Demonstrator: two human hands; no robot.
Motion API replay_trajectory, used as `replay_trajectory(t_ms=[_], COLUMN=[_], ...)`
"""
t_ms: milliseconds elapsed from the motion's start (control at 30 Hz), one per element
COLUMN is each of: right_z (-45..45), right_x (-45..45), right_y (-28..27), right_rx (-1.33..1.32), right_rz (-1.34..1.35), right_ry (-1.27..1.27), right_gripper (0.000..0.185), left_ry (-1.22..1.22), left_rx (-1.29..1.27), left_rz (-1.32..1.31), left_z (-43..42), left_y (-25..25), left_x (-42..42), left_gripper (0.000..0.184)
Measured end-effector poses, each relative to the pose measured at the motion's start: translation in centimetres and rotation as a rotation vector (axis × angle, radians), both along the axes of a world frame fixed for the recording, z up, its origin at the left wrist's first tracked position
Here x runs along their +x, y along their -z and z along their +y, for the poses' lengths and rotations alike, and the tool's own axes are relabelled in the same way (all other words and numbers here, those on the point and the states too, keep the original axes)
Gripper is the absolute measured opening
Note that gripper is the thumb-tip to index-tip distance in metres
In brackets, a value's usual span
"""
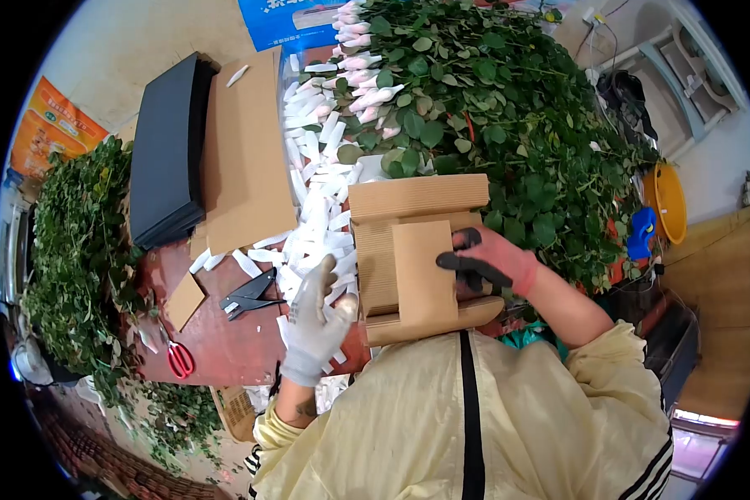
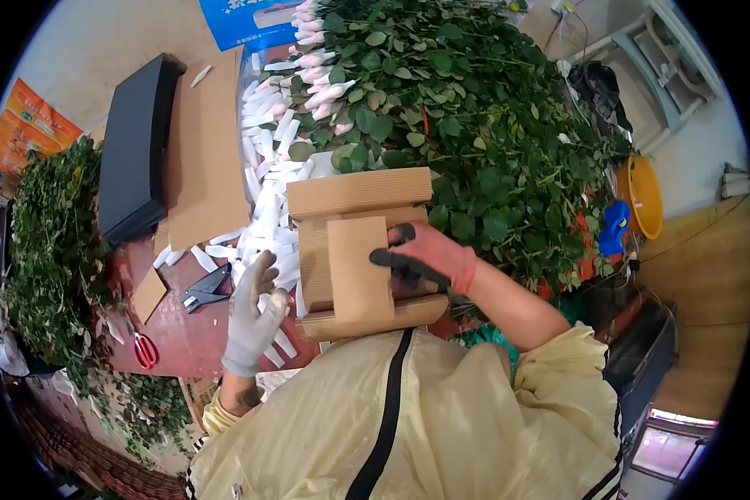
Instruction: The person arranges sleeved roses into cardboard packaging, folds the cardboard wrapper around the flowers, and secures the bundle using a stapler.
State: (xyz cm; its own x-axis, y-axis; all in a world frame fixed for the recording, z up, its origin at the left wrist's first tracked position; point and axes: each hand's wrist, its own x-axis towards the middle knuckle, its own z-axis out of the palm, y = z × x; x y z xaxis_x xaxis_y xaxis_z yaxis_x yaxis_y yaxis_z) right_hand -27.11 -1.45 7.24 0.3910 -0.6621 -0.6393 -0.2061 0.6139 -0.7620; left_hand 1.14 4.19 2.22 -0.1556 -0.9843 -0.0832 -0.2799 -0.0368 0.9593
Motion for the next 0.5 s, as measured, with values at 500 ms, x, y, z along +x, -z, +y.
replay_trajectory(t_ms=[500], right_z=[-1.4], right_x=[1.8], right_y=[6.4], right_rx=[-0.667], right_rz=[0.907], right_ry=[-0.353], right_gripper=[0.044], left_ry=[0.44], left_rx=[-0.456], left_rz=[-0.755], left_z=[1.1], left_y=[-2.3], left_x=[-4.0], left_gripper=[0.066])
